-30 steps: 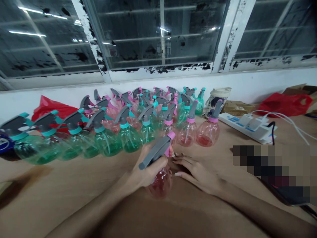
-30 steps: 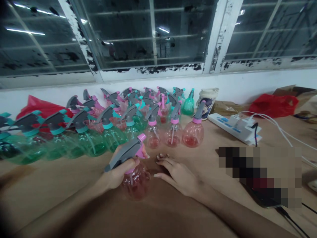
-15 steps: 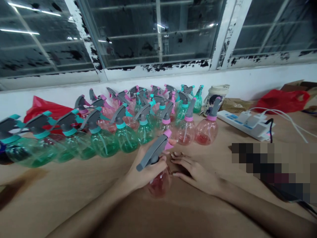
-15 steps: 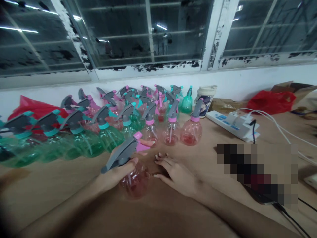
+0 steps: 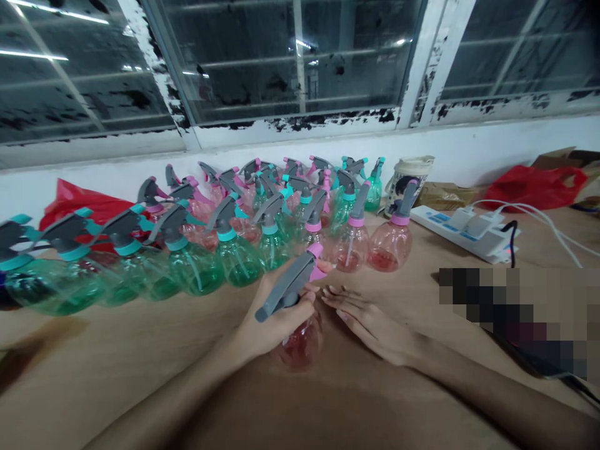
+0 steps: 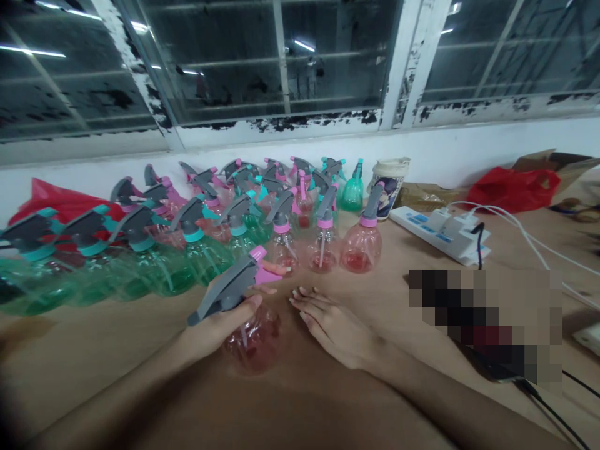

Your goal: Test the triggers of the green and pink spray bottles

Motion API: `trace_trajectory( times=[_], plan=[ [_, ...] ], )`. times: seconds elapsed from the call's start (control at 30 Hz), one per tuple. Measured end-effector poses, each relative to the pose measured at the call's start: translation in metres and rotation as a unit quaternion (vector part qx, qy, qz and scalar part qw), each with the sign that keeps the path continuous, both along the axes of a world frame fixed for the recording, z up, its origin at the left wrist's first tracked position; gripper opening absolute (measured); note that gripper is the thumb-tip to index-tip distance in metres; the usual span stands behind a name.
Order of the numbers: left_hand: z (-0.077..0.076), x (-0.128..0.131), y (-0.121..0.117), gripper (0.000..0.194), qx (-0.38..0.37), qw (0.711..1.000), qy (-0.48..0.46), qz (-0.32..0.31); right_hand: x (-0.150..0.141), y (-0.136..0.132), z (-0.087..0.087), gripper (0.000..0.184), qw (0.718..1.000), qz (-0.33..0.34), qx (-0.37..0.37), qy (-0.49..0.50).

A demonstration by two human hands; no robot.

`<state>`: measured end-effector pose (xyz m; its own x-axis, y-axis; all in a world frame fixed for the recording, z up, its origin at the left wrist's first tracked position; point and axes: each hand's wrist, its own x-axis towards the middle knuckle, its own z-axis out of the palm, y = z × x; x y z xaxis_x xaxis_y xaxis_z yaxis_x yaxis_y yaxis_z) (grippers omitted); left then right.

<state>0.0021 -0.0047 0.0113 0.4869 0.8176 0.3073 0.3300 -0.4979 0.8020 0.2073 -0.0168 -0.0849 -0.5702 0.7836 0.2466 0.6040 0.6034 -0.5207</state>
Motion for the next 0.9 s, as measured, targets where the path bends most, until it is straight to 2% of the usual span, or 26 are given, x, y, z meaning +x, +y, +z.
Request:
trace_trajectory(
  times=[0.23, 0.33, 0.43, 0.7, 0.9],
  plan=[
    [-0.0001, -0.0025, -0.0016, 0.028, 0.005, 1.000, -0.003, 0.012, 0.0002, 0.0026, -0.0102, 0.041, 1.000, 0.008, 0.028, -0.001],
    [-0.0001, -0.0038, -0.0014, 0.027, 0.022, 1.000, -0.002, 0.007, -0.0008, 0.0016, -0.0078, 0.040, 0.999, -0.002, 0.029, -0.014],
    [-0.0014, -0.0065, 0.0003, 0.017, 0.029, 0.999, 0.014, 0.016, -0.0017, 0.0010, -0.0049, 0.040, 1.000, -0.003, 0.023, -0.006],
    [-0.0015, -0.0076, 0.0001, 0.008, -0.010, 1.000, 0.007, 0.027, -0.0017, 0.0009, -0.0057, 0.044, 1.000, -0.010, 0.017, -0.003],
    [0.0015, -0.0046, 0.0000, 0.013, -0.010, 1.000, -0.003, 0.012, -0.0022, 0.0004, -0.0041, 0.044, 0.999, -0.010, 0.026, -0.033]
  ],
)
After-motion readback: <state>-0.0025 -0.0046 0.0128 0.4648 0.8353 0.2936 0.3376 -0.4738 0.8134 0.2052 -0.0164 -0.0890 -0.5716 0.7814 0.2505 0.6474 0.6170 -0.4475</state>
